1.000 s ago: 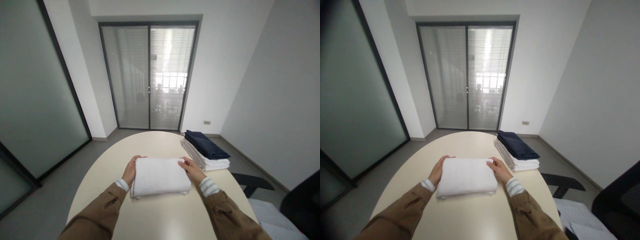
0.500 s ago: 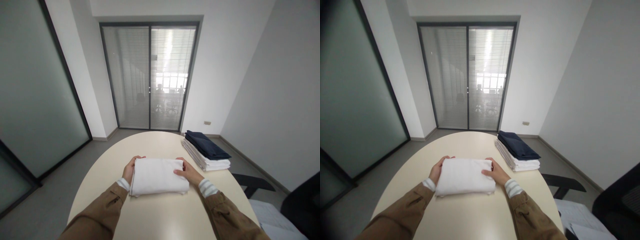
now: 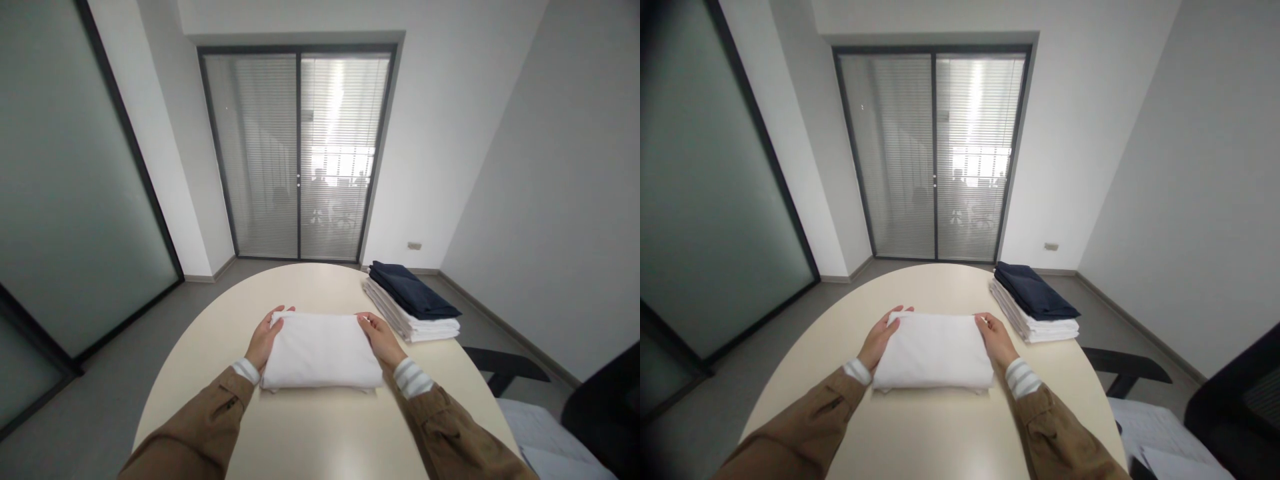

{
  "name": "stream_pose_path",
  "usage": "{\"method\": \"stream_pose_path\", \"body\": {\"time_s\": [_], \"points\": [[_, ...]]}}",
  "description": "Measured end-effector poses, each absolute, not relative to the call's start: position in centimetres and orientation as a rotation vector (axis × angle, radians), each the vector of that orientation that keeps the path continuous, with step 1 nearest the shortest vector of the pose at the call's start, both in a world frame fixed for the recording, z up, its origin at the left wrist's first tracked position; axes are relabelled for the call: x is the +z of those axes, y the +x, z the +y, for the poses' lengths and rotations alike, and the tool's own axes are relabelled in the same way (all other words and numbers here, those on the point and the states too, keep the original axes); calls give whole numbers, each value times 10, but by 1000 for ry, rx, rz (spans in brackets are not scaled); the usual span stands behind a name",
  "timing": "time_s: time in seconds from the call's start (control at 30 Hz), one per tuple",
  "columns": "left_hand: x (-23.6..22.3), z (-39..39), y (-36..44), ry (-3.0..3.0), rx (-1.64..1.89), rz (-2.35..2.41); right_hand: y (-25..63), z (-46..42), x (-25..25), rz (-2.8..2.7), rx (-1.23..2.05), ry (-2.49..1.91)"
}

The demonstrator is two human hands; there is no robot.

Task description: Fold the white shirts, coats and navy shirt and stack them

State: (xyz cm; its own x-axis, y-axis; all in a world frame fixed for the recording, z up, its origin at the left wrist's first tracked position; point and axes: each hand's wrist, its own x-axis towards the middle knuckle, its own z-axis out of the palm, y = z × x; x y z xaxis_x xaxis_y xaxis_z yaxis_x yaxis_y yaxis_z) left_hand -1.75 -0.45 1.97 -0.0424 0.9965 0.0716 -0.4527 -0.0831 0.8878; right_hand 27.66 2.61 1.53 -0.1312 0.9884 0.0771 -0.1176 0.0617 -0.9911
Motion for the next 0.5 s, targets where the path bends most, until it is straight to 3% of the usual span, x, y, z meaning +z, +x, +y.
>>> {"method": "stream_pose_path", "body": {"time_s": [0.37,0.5], "points": [[13,0,-22,1035,1470,939,279,25,2,-1469,1282,-1029],[28,-9,-17,1643,1518,1225,280,32,-8,-1588,1094,-1066]]}}
